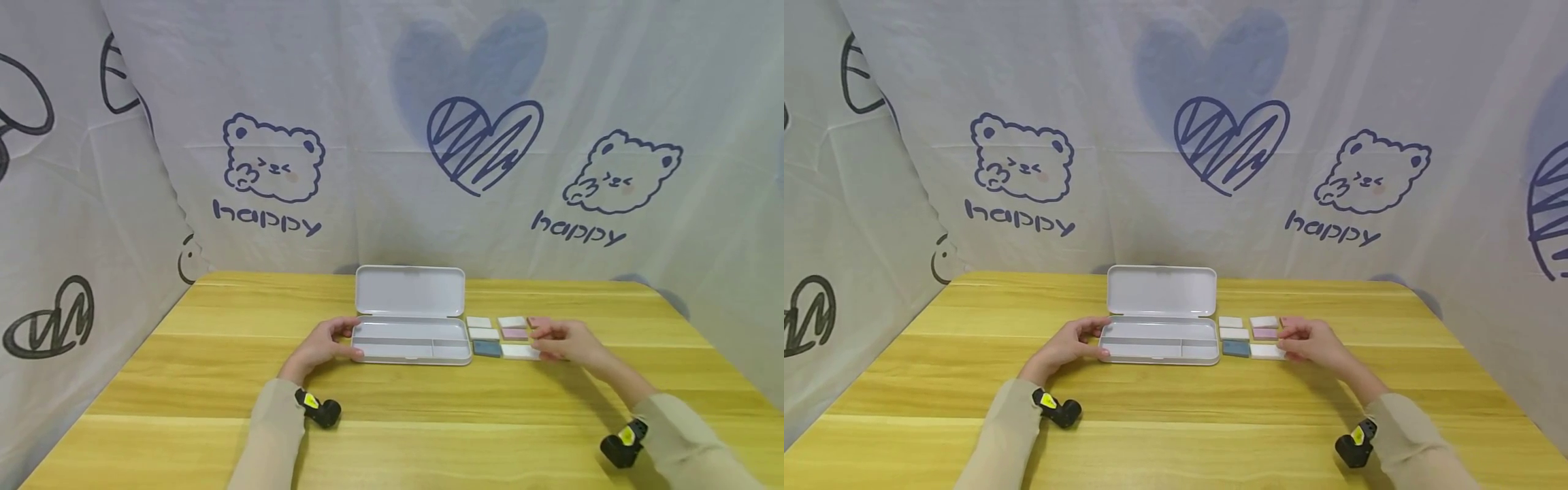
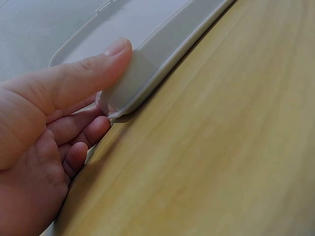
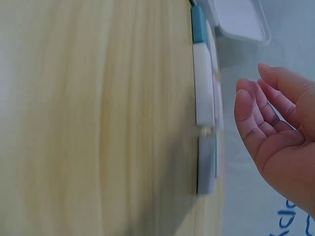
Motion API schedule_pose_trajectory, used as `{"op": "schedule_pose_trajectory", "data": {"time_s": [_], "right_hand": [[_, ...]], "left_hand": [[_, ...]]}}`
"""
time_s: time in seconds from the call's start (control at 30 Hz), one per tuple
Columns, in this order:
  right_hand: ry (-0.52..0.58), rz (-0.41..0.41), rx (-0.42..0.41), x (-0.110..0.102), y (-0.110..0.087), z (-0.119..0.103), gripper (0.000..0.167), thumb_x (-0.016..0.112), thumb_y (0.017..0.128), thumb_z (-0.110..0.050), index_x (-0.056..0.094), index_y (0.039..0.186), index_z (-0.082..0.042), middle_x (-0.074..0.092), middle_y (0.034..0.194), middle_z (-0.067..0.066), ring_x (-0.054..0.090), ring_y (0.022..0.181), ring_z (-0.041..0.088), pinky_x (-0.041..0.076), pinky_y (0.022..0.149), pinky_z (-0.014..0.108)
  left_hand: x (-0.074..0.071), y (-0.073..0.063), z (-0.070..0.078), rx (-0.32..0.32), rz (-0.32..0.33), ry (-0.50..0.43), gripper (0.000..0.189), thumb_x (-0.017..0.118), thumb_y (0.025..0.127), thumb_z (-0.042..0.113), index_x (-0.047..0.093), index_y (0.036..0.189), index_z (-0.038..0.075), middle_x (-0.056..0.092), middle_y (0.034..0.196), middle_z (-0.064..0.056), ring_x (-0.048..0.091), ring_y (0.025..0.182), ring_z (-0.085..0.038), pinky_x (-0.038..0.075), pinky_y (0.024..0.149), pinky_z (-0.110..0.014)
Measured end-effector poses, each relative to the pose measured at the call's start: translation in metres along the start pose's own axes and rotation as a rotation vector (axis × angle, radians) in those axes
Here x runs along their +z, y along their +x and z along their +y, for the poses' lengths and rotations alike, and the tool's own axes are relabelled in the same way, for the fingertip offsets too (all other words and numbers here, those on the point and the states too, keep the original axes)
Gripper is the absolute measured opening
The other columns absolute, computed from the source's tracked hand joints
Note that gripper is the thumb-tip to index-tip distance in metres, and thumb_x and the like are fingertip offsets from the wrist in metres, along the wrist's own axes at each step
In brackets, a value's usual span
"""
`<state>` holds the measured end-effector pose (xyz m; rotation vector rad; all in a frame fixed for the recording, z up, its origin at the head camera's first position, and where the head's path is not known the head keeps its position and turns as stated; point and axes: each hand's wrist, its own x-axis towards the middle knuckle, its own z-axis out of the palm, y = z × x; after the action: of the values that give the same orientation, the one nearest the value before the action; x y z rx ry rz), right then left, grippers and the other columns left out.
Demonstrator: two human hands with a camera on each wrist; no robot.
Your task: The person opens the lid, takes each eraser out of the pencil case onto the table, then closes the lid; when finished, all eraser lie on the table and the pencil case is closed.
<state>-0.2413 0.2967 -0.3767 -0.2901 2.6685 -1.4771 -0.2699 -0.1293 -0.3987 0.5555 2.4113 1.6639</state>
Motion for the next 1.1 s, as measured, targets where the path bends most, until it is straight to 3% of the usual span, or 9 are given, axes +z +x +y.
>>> {"op": "schedule_pose_trajectory", "data": {"time_s": [0.37,0.73,1.1], "right_hand": [[0.026,-0.053,-0.074,0.023,0.016,-0.017,0.027,0.061,0.083,-0.004,0.055,0.098,0.018,0.061,0.077,0.019,0.056,0.06,0.014,0.049,0.056,0.028],[0.056,-0.074,-0.078,0.043,0.037,-0.034,0.031,0.062,0.083,-0.008,0.054,0.1,0.017,0.06,0.079,0.02,0.057,0.063,0.017,0.05,0.059,0.029],[0.106,-0.068,-0.089,0.066,0.057,-0.045,0.026,0.06,0.082,-0.001,0.054,0.098,0.018,0.06,0.073,0.015,0.056,0.059,0.012,0.049,0.055,0.027]], "left_hand": [[0.0,0.002,-0.002,-0.006,0.002,0.003,0.061,0.073,0.069,0.001,0.045,0.122,-0.012,0.051,0.106,-0.023,0.045,0.097,-0.033,0.037,0.082,-0.032],[-0.001,0.001,-0.003,0.001,0.005,0.0,0.061,0.073,0.069,0.0,0.045,0.122,-0.012,0.051,0.105,-0.024,0.044,0.098,-0.035,0.037,0.082,-0.034],[-0.001,0.001,-0.002,0.009,0.002,-0.007,0.061,0.072,0.069,-0.001,0.045,0.122,-0.013,0.05,0.107,-0.025,0.044,0.099,-0.036,0.034,0.088,-0.045]]}}
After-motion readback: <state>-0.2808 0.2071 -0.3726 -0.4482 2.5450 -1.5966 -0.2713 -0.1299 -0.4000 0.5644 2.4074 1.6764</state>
